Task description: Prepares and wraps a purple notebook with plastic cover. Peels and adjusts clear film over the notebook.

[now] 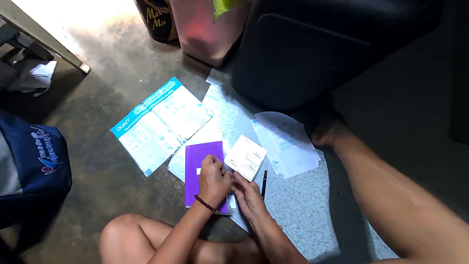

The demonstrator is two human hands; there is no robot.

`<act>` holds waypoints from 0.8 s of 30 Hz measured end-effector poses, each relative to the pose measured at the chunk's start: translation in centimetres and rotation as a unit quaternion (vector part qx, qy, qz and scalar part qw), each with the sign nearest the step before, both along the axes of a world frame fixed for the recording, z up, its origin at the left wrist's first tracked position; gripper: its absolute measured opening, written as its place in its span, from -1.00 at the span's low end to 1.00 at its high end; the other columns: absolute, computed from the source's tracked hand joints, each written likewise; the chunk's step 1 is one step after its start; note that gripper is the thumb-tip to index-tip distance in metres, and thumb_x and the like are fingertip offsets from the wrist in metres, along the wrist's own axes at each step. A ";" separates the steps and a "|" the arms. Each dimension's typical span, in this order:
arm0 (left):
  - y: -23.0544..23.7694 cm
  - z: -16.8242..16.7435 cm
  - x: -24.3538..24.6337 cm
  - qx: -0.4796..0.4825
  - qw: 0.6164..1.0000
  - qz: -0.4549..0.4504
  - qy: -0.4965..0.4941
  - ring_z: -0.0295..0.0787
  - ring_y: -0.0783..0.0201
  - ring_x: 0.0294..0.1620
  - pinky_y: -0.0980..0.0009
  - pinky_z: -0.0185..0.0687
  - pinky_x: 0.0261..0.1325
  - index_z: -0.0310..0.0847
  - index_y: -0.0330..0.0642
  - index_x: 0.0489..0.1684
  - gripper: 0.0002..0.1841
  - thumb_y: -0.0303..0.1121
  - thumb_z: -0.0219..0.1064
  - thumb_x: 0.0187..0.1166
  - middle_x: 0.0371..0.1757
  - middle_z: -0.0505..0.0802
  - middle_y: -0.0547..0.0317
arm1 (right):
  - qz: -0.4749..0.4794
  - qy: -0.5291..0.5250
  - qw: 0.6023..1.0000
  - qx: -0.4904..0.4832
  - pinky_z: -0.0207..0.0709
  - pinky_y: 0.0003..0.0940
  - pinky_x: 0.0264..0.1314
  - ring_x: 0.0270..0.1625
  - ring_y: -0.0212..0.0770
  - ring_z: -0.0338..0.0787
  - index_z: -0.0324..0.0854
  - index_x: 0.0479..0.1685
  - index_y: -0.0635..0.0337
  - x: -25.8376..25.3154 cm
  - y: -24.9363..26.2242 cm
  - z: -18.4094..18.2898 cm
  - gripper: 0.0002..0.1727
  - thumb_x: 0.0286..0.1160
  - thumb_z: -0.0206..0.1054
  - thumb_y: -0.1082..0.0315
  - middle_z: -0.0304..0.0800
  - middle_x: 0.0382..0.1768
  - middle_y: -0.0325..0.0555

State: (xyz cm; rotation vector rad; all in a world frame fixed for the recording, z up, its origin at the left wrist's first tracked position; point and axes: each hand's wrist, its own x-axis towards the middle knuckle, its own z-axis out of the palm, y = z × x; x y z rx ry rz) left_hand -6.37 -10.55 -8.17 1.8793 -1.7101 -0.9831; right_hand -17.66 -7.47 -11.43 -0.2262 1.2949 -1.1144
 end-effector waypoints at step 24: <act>0.5 -0.3 0.8 0.031 0.996 0.053 0.058 0.68 0.09 0.00 0.21 0.60 0.09 0.73 -0.31 -0.38 -0.84 -0.38 0.51 0.40 -0.07 0.71 -0.07 | 0.150 0.107 0.983 0.026 0.58 -0.56 -0.54 -0.65 -0.43 0.64 0.54 -0.19 0.30 -1.9 -14.0 -2.6 -0.79 0.79 0.17 0.34 0.69 -0.59 -0.23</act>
